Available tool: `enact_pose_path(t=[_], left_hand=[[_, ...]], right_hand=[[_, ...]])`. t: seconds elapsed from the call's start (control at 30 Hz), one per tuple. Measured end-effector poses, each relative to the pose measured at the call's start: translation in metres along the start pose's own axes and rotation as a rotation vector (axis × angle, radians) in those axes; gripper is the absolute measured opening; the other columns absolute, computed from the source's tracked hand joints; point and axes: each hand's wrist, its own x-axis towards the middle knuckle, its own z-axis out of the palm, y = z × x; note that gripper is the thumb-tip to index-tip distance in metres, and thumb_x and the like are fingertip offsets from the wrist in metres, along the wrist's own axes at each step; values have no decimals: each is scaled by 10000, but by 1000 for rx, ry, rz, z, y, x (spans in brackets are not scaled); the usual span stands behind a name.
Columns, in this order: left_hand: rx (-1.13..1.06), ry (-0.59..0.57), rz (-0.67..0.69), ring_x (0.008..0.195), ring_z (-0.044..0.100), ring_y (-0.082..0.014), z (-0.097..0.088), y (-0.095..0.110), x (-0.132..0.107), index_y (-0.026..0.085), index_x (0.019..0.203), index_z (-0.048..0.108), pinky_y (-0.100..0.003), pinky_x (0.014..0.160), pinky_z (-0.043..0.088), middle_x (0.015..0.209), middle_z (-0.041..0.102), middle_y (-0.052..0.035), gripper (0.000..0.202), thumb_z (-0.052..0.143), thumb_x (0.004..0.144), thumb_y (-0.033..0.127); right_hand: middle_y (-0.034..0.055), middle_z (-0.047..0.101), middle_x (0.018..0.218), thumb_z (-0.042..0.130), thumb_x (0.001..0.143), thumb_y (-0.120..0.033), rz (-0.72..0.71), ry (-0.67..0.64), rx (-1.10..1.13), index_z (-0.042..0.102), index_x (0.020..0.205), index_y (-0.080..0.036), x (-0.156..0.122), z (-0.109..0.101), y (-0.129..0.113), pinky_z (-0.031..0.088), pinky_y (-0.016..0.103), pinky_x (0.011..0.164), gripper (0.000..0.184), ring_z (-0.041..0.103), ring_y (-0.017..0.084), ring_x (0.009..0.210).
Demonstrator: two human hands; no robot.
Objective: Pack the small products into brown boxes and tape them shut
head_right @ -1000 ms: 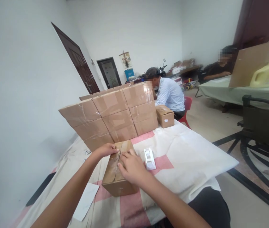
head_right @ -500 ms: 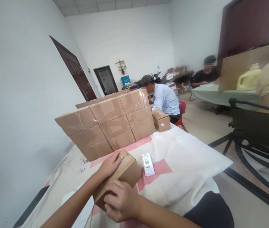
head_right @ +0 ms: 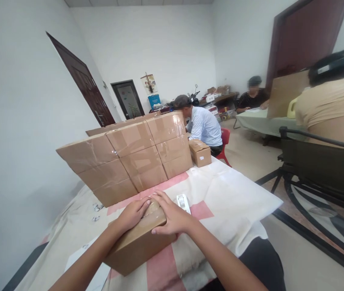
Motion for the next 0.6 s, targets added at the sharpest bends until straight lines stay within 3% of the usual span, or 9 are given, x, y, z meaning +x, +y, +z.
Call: enact_pose_path(t=[0.23,0.37,0.53,0.6], left_hand=[[36,-10,7,1080,673,-264,-1,0,-1,227,1135,683,-366,984,469,1209,736,-91,507,260,1045,492],[55,3,-13,1077,675,-270,-1,2,-4,231,1120,685,-377,968,475,1201,741,-92,529,238,1043,502],[81,-2,-5,1122,677,-242,-2,11,-1,264,1193,687,-351,1000,488,1274,726,-60,541,217,1042,485],[120,6,-18,1119,683,-257,-10,16,-1,285,1188,706,-359,1010,493,1248,739,-59,494,295,1014,496]], right_hand=[[228,52,1717,959,571,-476,94,-84,-8,45,1672,-199,-3,-4,19,236,532,1267,1458,122,380,1595],[193,140,1712,960,585,-445,106,-126,32,18,1673,-256,-3,-7,23,336,501,1226,1452,245,372,1562],[163,290,1644,953,598,-404,54,-162,52,115,1668,-284,-3,-7,20,401,470,1178,1364,354,362,1501],[153,329,1609,949,601,-382,75,-144,48,131,1664,-303,-3,-6,20,423,466,1156,1343,407,357,1461]])
